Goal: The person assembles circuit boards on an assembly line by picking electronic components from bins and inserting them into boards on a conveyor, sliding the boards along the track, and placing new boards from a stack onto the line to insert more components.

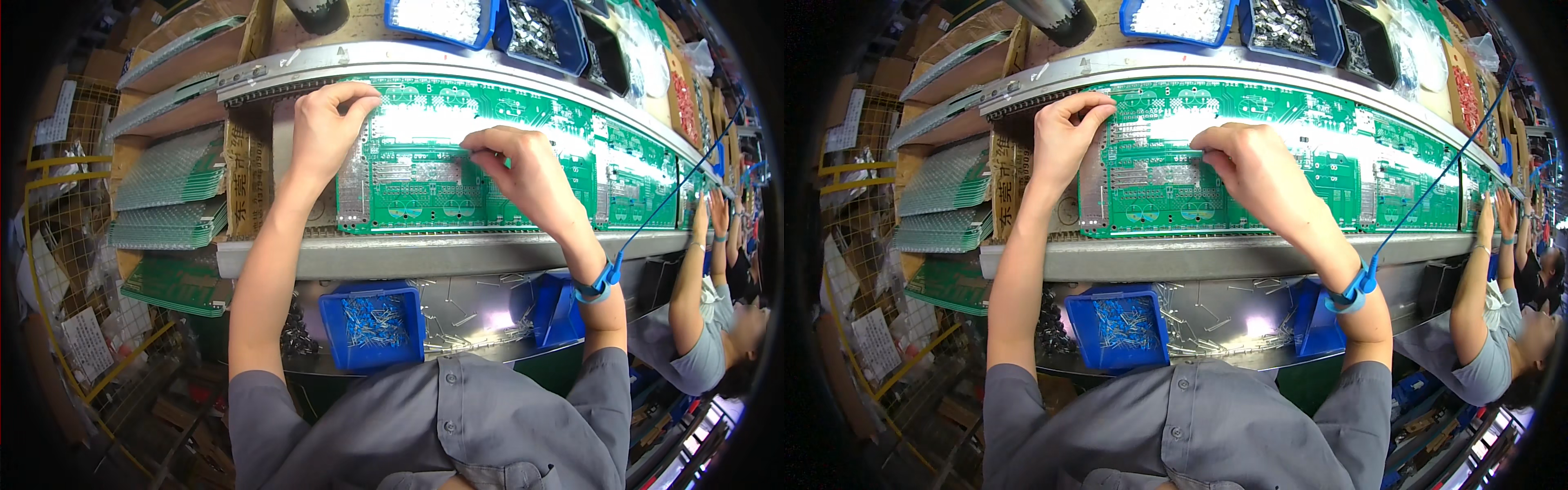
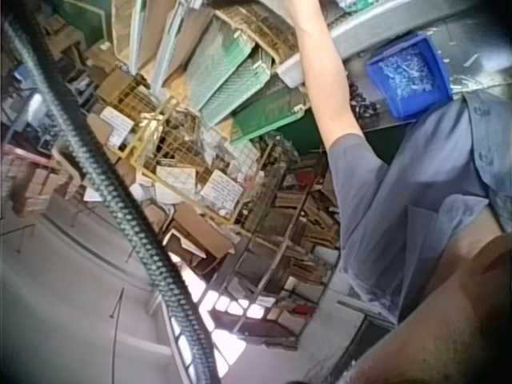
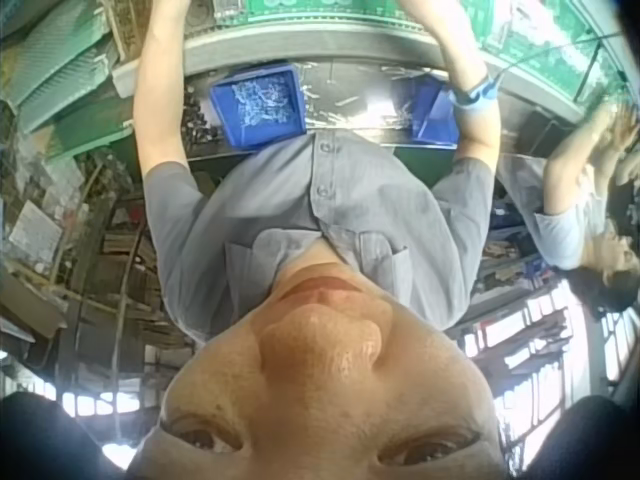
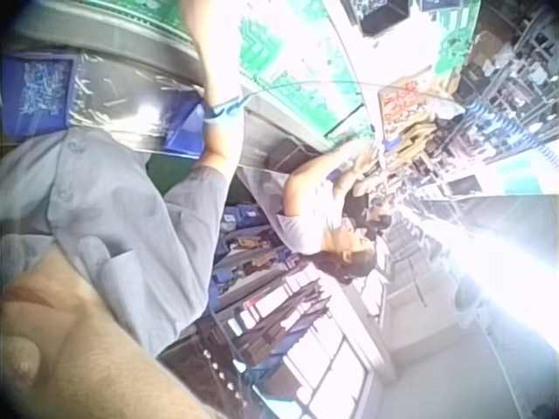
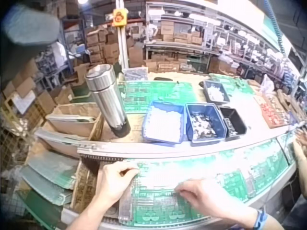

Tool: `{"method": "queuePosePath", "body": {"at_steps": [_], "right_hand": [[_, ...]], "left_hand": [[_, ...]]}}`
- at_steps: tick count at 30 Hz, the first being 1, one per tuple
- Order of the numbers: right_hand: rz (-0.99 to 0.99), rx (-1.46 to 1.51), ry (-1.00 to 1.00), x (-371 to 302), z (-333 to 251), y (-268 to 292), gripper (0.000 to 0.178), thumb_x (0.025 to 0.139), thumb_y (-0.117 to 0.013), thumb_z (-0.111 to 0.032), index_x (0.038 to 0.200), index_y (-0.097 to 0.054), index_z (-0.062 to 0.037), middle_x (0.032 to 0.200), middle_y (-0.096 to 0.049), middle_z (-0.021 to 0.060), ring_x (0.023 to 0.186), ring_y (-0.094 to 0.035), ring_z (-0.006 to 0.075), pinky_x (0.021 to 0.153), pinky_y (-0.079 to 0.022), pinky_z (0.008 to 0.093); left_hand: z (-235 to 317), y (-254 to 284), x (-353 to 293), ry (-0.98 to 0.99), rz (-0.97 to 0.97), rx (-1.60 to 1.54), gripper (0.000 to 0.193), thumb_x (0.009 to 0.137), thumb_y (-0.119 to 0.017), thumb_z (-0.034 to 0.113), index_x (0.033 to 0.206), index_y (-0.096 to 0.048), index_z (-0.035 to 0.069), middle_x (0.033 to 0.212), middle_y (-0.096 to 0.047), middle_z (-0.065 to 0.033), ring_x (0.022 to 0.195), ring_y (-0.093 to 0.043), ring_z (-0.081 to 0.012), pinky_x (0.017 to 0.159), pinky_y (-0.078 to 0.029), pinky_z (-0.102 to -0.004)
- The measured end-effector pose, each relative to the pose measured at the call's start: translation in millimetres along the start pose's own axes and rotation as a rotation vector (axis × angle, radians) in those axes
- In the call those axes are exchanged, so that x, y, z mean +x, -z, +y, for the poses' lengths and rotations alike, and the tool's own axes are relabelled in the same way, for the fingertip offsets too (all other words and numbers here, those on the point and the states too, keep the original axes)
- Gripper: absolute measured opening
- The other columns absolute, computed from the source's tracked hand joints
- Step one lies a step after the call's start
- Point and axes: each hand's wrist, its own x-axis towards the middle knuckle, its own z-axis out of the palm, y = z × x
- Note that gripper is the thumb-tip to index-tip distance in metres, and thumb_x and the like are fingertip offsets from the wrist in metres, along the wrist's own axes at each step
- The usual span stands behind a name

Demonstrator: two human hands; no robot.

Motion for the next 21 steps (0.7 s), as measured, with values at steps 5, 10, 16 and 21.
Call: {"method": "queuePosePath", "body": {"at_steps": [5,10,16,21], "right_hand": [[0.07,0.036,-0.06,4.5,2.9,-0.1,0.018,0.082,-0.062,0.001,0.099,-0.067,-0.0013,0.088,-0.068,0.0139,0.076,-0.066,0.0265,0.067,-0.05,0.0327],[0.09,-0.005,-0.025,11.0,7.3,2.2,0.015,0.083,-0.062,-0.001,0.096,-0.067,-0.0002,0.089,-0.069,0.0136,0.081,-0.067,0.0248,0.071,-0.051,0.0312],[0.143,0.097,-0.081,22.5,5.6,-0.8,0.013,0.083,-0.063,-0.004,0.095,-0.068,0.0001,0.086,-0.069,0.012,0.079,-0.067,0.021,0.072,-0.051,0.0287],[0.161,0.184,-0.107,35.8,11.1,-11.6,0.014,0.083,-0.064,-0.005,0.096,-0.068,0.001,0.085,-0.07,0.0104,0.077,-0.067,0.0151,0.07,-0.051,0.0266]], "left_hand": [[-1.9,-1.9,0.7,-0.102,0.03,0.063,0.011,0.08,-0.07,0.009,0.088,-0.072,0.003,0.081,-0.071,-0.0075,0.067,-0.062,-0.009,0.063,-0.048,-0.0228],[-2.4,-2.1,0.9,-0.115,0.037,0.078,0.011,0.079,-0.07,0.009,0.088,-0.072,0.003,0.083,-0.071,-0.0086,0.071,-0.065,-0.0127,0.067,-0.049,-0.0248],[0.4,-2.1,0.4,-0.171,0.027,0.125,0.01,0.077,-0.07,0.008,0.085,-0.072,0.003,0.085,-0.069,-0.009,0.076,-0.066,-0.019,0.071,-0.05,-0.0276],[4.3,1.0,-0.7,-0.137,-0.043,0.219,0.011,0.075,-0.07,0.008,0.085,-0.072,0.005,0.087,-0.066,-0.0076,0.078,-0.065,-0.0218,0.071,-0.05,-0.0304]]}}
